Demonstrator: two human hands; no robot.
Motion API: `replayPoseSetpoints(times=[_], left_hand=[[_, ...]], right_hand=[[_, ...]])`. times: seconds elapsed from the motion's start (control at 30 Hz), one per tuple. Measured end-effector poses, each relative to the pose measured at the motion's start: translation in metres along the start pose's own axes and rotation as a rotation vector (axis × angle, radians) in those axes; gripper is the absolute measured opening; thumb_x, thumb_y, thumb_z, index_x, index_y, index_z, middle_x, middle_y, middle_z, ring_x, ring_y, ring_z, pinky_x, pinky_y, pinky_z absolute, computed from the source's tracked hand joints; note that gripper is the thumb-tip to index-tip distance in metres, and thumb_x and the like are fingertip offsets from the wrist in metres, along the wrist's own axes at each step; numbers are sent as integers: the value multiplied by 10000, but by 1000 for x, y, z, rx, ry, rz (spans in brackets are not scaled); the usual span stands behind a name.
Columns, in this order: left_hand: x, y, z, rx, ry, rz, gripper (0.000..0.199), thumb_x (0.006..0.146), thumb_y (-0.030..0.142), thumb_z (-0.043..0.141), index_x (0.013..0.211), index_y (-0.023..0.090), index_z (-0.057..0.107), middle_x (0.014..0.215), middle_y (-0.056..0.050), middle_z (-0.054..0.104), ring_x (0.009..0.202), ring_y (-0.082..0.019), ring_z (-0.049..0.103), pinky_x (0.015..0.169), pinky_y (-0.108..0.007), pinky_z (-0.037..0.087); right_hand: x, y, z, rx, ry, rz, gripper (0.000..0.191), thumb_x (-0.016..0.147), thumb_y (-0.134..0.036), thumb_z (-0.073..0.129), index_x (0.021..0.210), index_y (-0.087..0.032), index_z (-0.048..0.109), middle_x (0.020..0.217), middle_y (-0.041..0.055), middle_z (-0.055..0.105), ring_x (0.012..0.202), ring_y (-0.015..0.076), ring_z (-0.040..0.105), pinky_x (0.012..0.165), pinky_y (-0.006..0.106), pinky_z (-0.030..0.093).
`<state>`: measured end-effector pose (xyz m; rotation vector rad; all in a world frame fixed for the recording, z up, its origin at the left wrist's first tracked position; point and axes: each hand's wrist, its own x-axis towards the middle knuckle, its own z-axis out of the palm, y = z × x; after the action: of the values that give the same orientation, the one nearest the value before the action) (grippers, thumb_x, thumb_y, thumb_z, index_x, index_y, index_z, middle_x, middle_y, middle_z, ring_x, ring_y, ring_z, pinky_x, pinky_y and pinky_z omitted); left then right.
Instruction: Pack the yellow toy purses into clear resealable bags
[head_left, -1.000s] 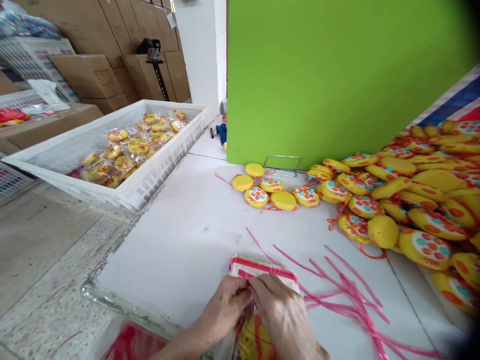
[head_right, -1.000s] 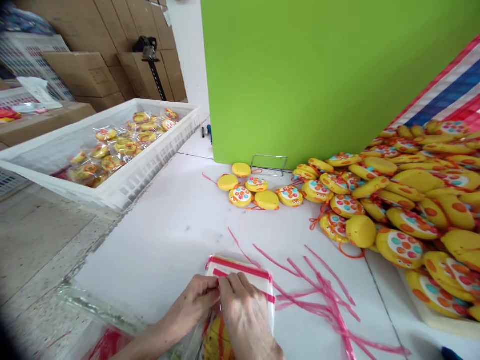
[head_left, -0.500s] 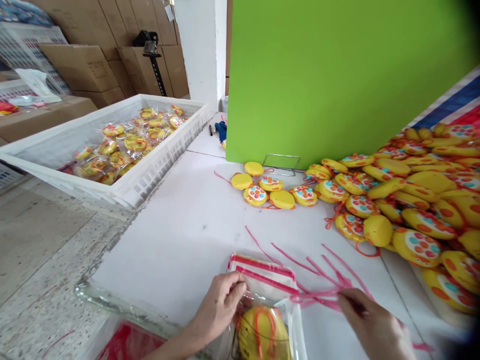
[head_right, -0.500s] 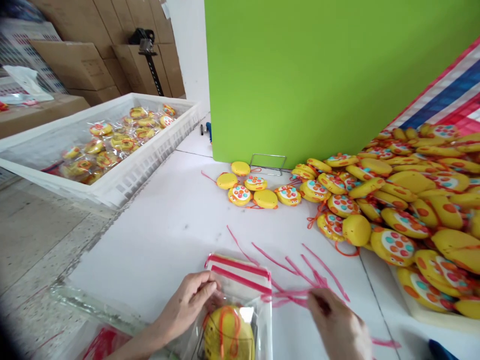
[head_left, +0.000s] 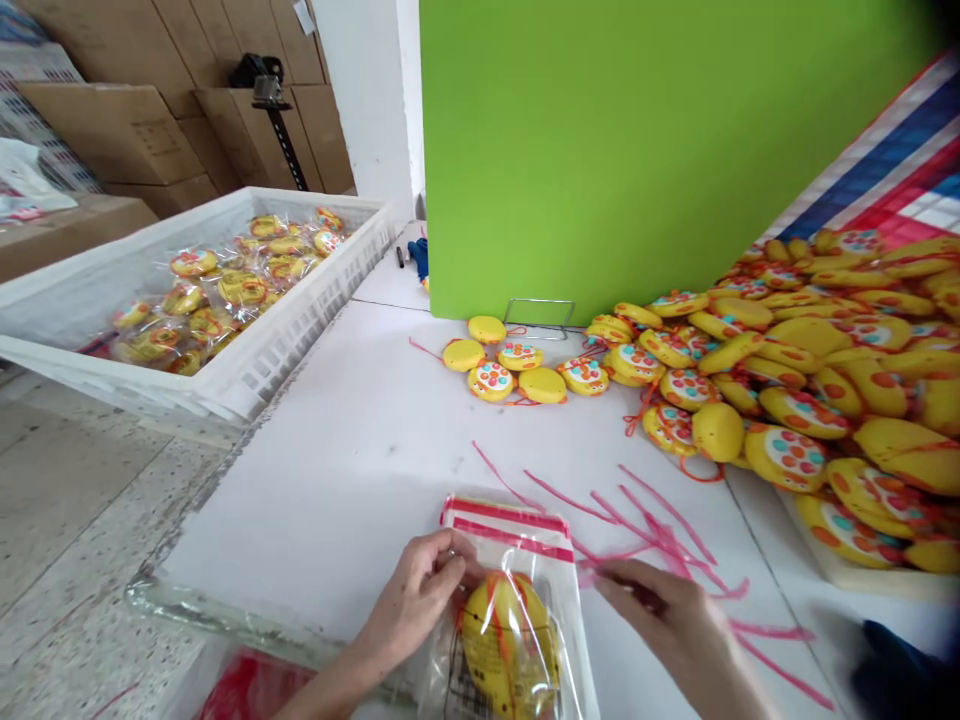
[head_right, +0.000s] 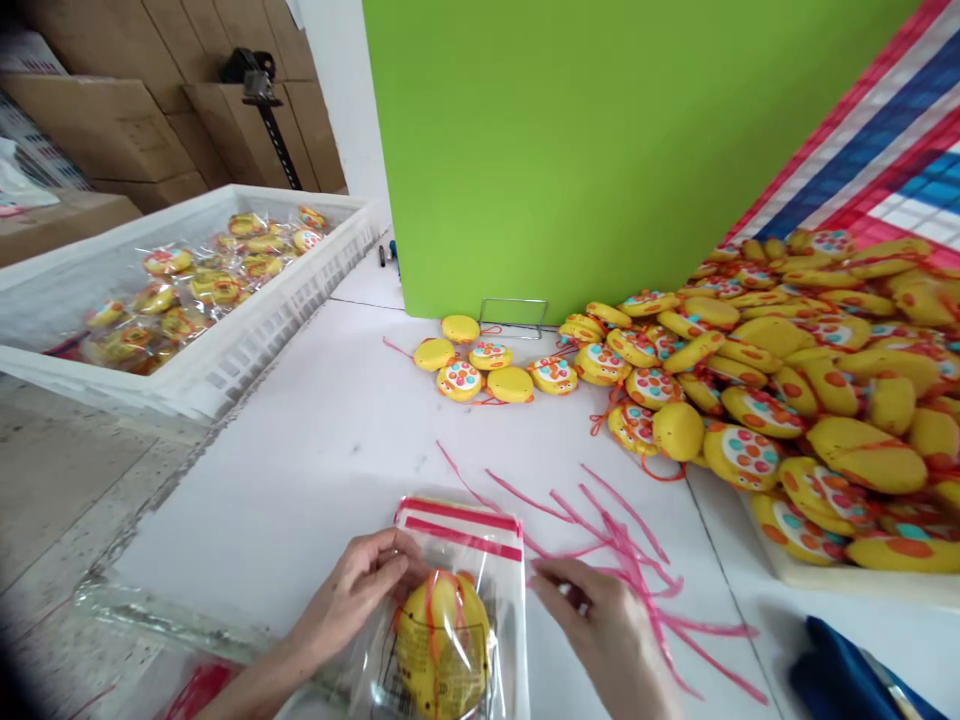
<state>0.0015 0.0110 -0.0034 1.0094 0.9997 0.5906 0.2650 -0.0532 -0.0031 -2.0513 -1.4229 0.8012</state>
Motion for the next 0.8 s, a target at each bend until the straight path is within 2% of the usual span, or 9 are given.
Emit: replayPoseSetpoints(times=[0.1,0.2,0.3,0.37,0.43,0.57,0.67,0.73,0.8], left_hand=[[0,1,1,32,8,30,152,826,307,519,800,163,558,772,-50,701,765,-203,665,707,-294,485],[-1,0,-1,39,16,38,202,840,367,522,835,169,560,761,-43,687,757,-204,657,708,-298,486],[-2,-4,-6,-7,49,14,234,833,410,526,923,194,543,764,-22,659,747,-198,638,713,-301,485],[-1,-7,-10,11,76,25,192,824,382,521,872,198,547,751,-5,613,737,-182,603,706,-281,472],[1,-8,-12,52,102,41,148,807,311,489,757,183,542,725,2,546,712,-162,547,673,-253,448],[3,-5,-11,82,77,48,175,785,243,415,623,183,445,647,25,404,635,-133,420,588,-224,374],[0,2,-11,185,70,50,210,735,215,477,582,201,333,572,56,299,567,-108,318,532,-216,278],[-3,6,-14,202,83,33,215,705,199,496,581,205,321,556,67,283,540,-100,298,520,-216,263],[-5,12,-19,178,99,25,212,702,210,504,587,208,326,556,71,282,528,-97,320,520,-210,289]], right_hand=[[21,-25,27,252,-295,1,213,719,-411,660,765,-205,692,632,-10,655,571,149,584,540,245,461],[28,-25,36,422,-406,-14,161,719,-334,663,690,-177,635,600,-29,596,557,117,538,536,226,420],[23,-15,33,443,-385,-19,205,756,-367,636,689,-182,582,575,-57,489,500,85,419,473,209,332],[18,-9,31,422,-358,-30,235,788,-390,597,677,-188,549,561,-67,413,482,79,338,447,211,275],[14,-8,32,387,-339,-56,225,805,-368,558,673,-186,553,554,-63,397,488,83,320,450,217,266],[7,-11,32,275,-323,-165,186,788,-213,454,676,-185,600,603,-22,514,536,113,442,507,231,361],[6,-12,24,153,-330,-283,237,732,-122,400,602,-194,584,757,24,615,629,136,567,590,248,444],[14,-9,14,50,-239,-317,247,763,-142,402,624,-202,598,887,47,645,637,136,599,581,249,464],[32,-6,2,-45,-122,-318,232,823,-226,422,748,-214,641,980,71,657,660,151,624,569,258,484]])
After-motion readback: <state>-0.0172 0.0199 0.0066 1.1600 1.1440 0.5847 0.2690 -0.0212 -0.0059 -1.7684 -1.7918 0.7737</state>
